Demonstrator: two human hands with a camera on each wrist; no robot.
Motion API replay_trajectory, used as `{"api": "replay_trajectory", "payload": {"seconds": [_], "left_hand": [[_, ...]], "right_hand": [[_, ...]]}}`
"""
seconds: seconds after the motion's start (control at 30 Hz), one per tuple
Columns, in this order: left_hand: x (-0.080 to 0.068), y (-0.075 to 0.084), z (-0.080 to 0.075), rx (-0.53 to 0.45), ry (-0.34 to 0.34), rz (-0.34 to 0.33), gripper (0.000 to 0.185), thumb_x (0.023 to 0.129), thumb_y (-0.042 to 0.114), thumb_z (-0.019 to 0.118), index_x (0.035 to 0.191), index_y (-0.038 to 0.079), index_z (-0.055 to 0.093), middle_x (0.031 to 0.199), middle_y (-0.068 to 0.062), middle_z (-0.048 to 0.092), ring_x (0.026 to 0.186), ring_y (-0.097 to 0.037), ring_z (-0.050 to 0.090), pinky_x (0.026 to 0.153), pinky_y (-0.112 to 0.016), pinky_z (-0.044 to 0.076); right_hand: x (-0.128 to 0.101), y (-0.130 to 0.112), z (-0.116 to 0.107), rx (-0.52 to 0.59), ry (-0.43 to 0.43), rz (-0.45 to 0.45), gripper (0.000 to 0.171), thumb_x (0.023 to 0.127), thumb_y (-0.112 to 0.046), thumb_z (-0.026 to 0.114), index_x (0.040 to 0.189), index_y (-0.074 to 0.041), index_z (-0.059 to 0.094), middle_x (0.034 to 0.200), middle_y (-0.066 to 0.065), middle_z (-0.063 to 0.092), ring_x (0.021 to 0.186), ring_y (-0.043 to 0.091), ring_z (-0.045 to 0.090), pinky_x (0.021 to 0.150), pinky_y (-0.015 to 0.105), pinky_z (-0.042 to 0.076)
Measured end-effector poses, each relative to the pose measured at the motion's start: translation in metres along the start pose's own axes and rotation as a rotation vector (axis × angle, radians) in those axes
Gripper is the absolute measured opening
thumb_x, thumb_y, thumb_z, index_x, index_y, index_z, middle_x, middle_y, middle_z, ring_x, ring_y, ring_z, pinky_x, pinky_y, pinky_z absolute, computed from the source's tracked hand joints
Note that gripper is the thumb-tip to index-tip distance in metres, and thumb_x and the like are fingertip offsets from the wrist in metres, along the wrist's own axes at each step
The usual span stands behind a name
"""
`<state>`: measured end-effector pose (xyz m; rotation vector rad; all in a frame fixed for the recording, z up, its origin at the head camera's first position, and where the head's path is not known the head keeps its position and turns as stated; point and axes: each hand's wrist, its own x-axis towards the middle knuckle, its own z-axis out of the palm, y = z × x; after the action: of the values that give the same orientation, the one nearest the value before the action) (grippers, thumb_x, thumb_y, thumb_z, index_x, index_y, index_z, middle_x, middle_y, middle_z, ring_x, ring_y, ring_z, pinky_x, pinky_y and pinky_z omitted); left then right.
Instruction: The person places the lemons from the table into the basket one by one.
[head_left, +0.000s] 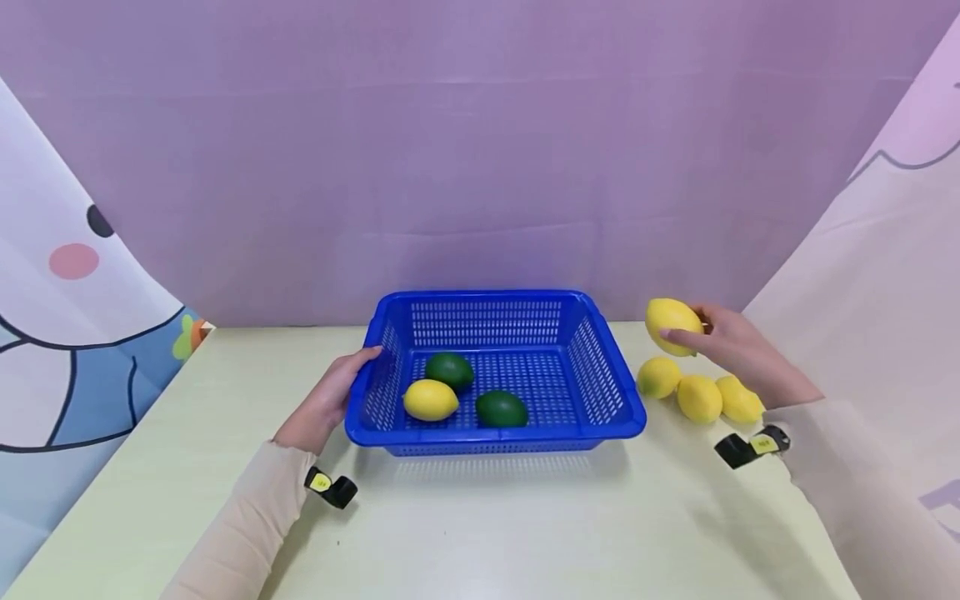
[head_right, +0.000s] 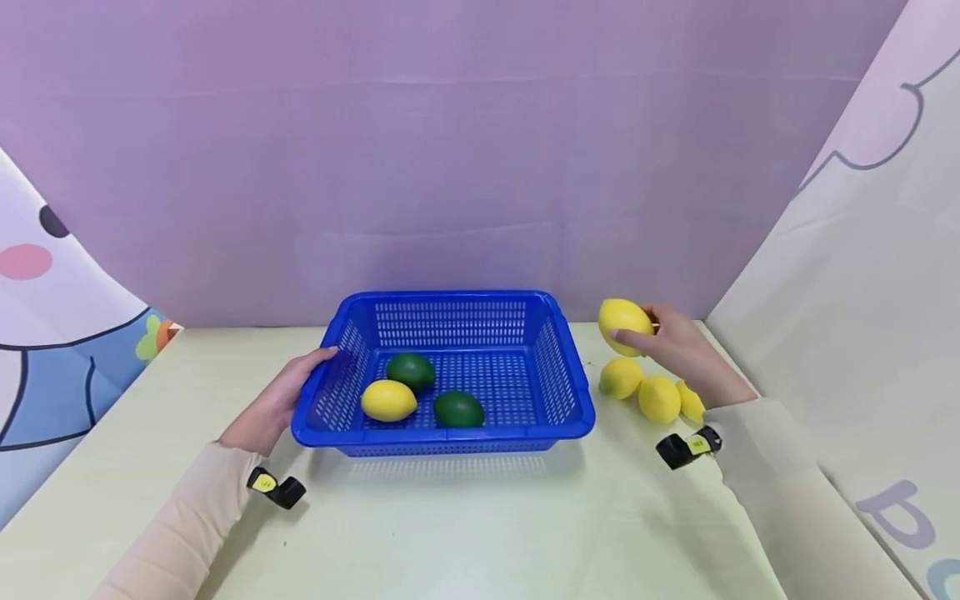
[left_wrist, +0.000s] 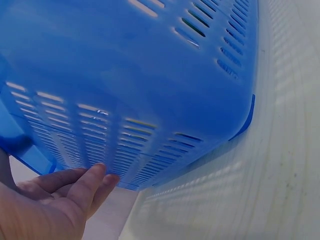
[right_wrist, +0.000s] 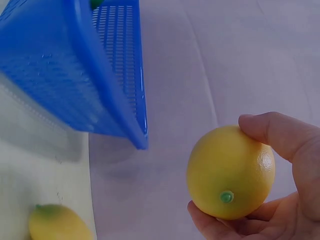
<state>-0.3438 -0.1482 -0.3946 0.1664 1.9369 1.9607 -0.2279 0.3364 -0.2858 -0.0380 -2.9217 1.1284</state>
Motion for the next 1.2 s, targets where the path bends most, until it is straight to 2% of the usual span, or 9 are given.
{"api": "replay_trajectory", "payload": {"seconds": [0.23, 0.37, 0.53, 0.73, 1.0, 1.2], "left_hand": [[-0.002, -0.001, -0.001, 0.006, 0.009, 0.003, 0.068, 0.098, 0.045, 0.044, 0.145, -0.001, 0.027, 0.123, -0.016, 0.057, 0.097, -0.018, 0.064, 0.083, -0.033, 0.054], [-0.002, -0.001, -0.001, 0.002, 0.012, 0.000, 0.067, 0.098, 0.045, 0.044, 0.145, -0.001, 0.027, 0.118, -0.013, 0.059, 0.095, -0.018, 0.065, 0.082, -0.033, 0.054], [-0.002, -0.002, 0.000, -0.014, 0.010, 0.003, 0.065, 0.098, 0.042, 0.044, 0.142, -0.003, 0.030, 0.107, -0.008, 0.064, 0.090, -0.017, 0.066, 0.078, -0.031, 0.055], [-0.002, -0.002, -0.001, -0.015, 0.003, 0.005, 0.065, 0.098, 0.043, 0.043, 0.142, -0.004, 0.030, 0.105, -0.007, 0.064, 0.089, -0.017, 0.066, 0.077, -0.030, 0.055], [-0.001, -0.001, 0.000, -0.024, -0.009, 0.012, 0.065, 0.098, 0.042, 0.044, 0.141, -0.005, 0.031, 0.101, -0.004, 0.066, 0.087, -0.016, 0.066, 0.076, -0.030, 0.055], [0.000, 0.001, 0.003, -0.022, -0.009, 0.015, 0.065, 0.098, 0.042, 0.044, 0.141, -0.005, 0.031, 0.103, -0.005, 0.065, 0.088, -0.016, 0.066, 0.077, -0.029, 0.055]], "right_hand": [[0.010, -0.017, 0.008, 0.019, -0.011, 0.001, 0.077, 0.088, -0.058, 0.053, 0.136, -0.002, 0.034, 0.122, 0.018, 0.048, 0.114, 0.035, 0.041, 0.094, 0.058, 0.033], [0.017, -0.026, 0.012, 0.037, -0.025, 0.012, 0.080, 0.087, -0.060, 0.054, 0.138, -0.003, 0.032, 0.126, 0.017, 0.047, 0.117, 0.035, 0.040, 0.097, 0.060, 0.032], [0.031, -0.039, 0.022, 0.035, -0.011, -0.003, 0.078, 0.088, -0.055, 0.056, 0.138, 0.000, 0.033, 0.124, 0.019, 0.048, 0.112, 0.034, 0.043, 0.097, 0.054, 0.035], [0.051, -0.050, 0.037, 0.029, -0.016, -0.022, 0.068, 0.089, -0.048, 0.059, 0.133, 0.001, 0.039, 0.118, 0.017, 0.052, 0.104, 0.031, 0.046, 0.090, 0.044, 0.039], [0.074, -0.066, 0.059, 0.085, -0.037, -0.043, 0.067, 0.089, -0.042, 0.060, 0.135, 0.000, 0.038, 0.126, 0.018, 0.051, 0.111, 0.032, 0.047, 0.099, 0.051, 0.038], [0.090, -0.073, 0.077, 0.094, -0.044, -0.071, 0.064, 0.089, -0.037, 0.063, 0.135, 0.000, 0.039, 0.126, 0.017, 0.050, 0.111, 0.032, 0.049, 0.098, 0.049, 0.042]]}}
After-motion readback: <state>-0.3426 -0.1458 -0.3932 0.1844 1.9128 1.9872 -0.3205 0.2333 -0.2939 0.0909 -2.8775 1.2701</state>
